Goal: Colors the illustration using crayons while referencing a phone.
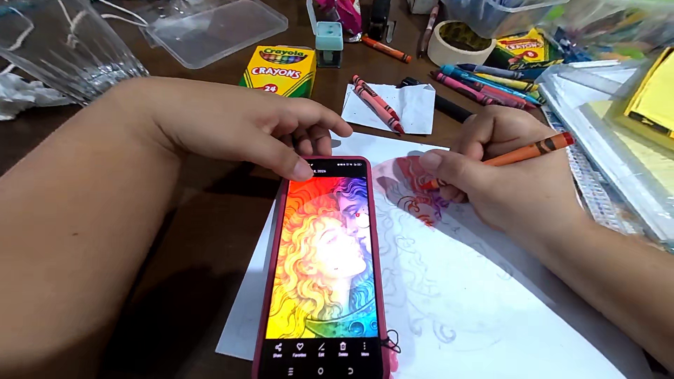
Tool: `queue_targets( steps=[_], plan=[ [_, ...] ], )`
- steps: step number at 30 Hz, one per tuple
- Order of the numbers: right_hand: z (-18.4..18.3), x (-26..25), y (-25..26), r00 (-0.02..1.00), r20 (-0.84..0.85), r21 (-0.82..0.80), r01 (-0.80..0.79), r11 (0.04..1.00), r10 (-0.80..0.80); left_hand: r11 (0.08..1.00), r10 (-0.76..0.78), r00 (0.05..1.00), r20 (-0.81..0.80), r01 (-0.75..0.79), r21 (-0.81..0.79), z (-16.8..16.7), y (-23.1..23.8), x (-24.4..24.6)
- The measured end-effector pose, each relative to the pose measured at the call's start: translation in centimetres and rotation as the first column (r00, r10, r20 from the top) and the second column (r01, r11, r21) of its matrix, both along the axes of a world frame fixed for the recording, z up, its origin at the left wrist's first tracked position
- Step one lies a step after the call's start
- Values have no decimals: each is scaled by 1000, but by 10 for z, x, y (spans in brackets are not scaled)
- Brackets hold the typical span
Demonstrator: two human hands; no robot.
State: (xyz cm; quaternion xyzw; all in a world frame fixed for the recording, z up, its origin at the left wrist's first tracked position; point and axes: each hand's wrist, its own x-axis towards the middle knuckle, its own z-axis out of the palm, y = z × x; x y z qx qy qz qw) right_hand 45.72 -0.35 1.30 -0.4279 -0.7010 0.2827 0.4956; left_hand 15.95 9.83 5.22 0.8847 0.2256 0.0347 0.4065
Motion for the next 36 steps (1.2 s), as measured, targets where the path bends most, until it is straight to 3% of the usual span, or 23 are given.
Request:
queue_targets(
  steps=[17, 28, 36],
  plan=[
    [2, -6, -4, 977, 198, 70, 62, 996, -75, 1000, 1, 1000, 13, -1, -16, -2, 2, -2],
    [2, -4, -2, 988, 144, 18, 54, 998, -56, 1000, 7, 1000, -10, -7, 2, 0, 2, -1],
    [1, -5, -2, 979, 199, 67, 41, 997, -54, 1000, 2, 1000, 2, -2, -17, -1, 2, -1]
  ],
)
